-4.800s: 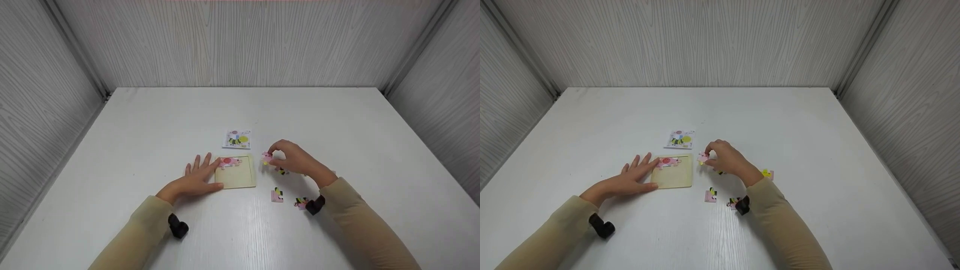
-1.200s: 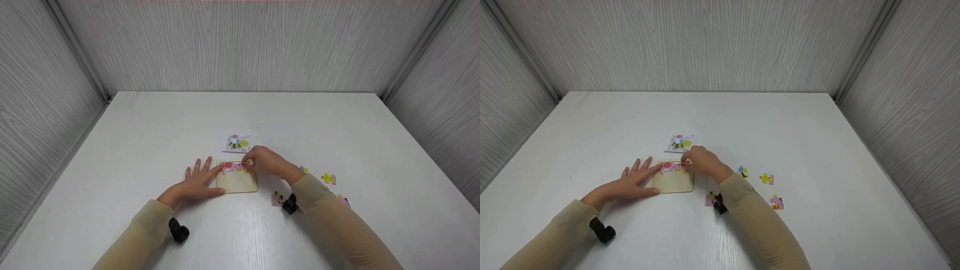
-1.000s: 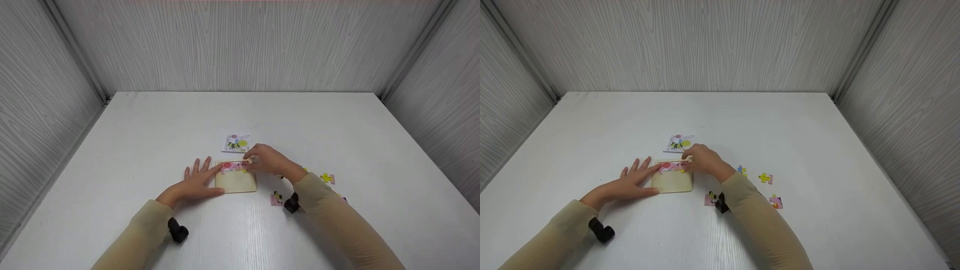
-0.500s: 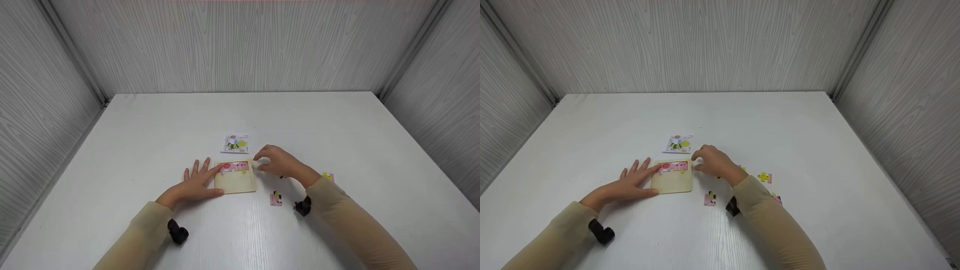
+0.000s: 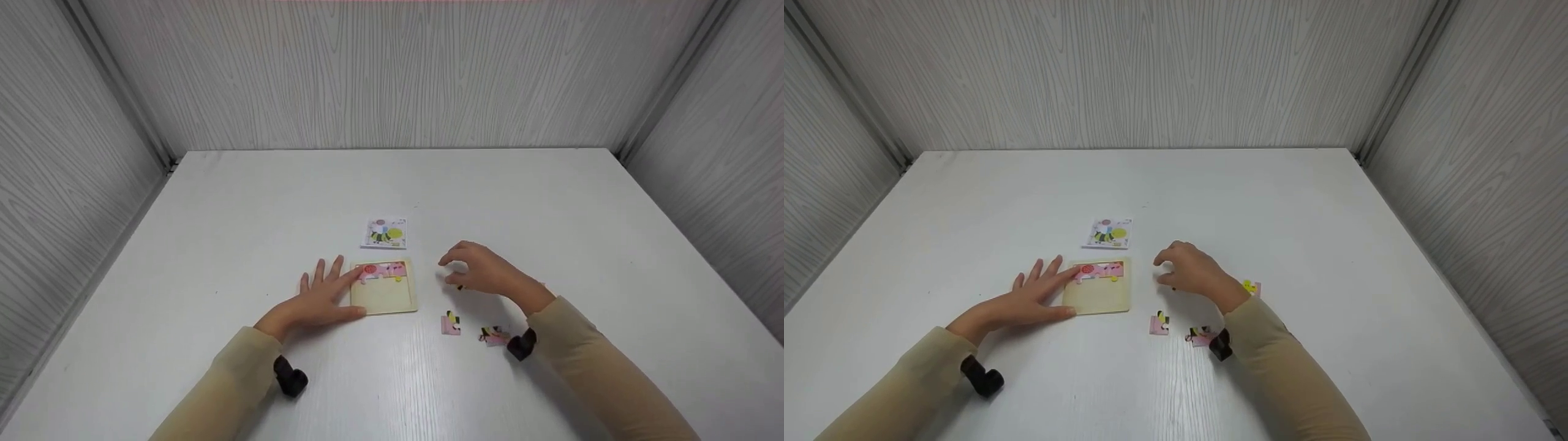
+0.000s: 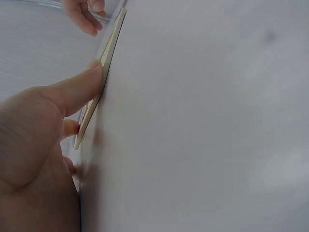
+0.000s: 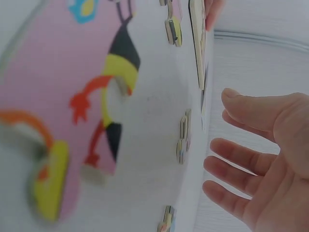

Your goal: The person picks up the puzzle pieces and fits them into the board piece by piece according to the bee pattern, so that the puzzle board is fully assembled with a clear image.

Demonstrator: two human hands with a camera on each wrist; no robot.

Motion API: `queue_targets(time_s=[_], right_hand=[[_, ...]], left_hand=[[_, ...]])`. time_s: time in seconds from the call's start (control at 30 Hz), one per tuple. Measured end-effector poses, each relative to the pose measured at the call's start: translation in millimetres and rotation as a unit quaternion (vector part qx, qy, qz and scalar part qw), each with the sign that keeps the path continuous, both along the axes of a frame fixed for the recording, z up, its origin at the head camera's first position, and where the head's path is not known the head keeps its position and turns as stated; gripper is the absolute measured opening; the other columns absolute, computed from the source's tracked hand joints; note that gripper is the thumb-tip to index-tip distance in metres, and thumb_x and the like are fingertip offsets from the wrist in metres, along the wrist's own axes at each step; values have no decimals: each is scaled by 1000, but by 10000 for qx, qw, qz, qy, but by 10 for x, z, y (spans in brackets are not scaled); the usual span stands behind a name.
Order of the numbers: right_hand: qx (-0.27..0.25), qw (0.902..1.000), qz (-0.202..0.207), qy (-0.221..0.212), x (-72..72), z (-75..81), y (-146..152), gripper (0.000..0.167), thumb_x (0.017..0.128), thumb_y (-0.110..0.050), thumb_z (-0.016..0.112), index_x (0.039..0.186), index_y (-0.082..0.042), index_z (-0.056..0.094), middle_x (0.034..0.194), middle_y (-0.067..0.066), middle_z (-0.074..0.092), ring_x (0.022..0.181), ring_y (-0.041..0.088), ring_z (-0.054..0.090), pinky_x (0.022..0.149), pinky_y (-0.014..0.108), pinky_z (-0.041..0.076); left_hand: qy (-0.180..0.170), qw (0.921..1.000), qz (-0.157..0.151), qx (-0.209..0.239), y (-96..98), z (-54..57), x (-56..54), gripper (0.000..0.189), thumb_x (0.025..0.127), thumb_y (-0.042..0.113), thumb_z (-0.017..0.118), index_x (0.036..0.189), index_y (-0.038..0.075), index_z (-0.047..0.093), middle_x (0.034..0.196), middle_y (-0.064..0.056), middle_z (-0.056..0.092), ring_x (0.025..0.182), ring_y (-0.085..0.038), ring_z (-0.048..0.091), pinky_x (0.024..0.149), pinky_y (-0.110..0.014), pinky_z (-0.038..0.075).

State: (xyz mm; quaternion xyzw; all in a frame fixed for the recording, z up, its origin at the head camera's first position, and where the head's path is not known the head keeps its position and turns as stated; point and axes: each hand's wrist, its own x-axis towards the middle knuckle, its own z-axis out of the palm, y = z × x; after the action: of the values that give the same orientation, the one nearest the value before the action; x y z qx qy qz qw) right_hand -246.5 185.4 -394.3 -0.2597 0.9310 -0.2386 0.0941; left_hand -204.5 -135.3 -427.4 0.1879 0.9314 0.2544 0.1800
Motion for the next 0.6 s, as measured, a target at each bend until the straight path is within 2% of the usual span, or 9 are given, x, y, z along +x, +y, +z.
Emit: queue_targets(time_s=[0.3,0.6], right_hand=[[-47,9987,250,439,111,-68,190,27,84,-17,69,106,-2,67,107,10,60,105,28,52,88,43,44],[572,9958,-60,718,204,-77,220,30,81,-21,72,103,-1,68,106,13,61,102,31,54,86,44,45]], left_hand=[[58,10000,4,77,4,-41,-12,84,83,57,57,150,24,19,154,-14,-10,136,-37,-22,101,-60,-15],[52,10000,36,40,6,-62,-25,86,82,60,57,150,24,19,154,-14,-10,135,-37,-22,101,-60,-15]])
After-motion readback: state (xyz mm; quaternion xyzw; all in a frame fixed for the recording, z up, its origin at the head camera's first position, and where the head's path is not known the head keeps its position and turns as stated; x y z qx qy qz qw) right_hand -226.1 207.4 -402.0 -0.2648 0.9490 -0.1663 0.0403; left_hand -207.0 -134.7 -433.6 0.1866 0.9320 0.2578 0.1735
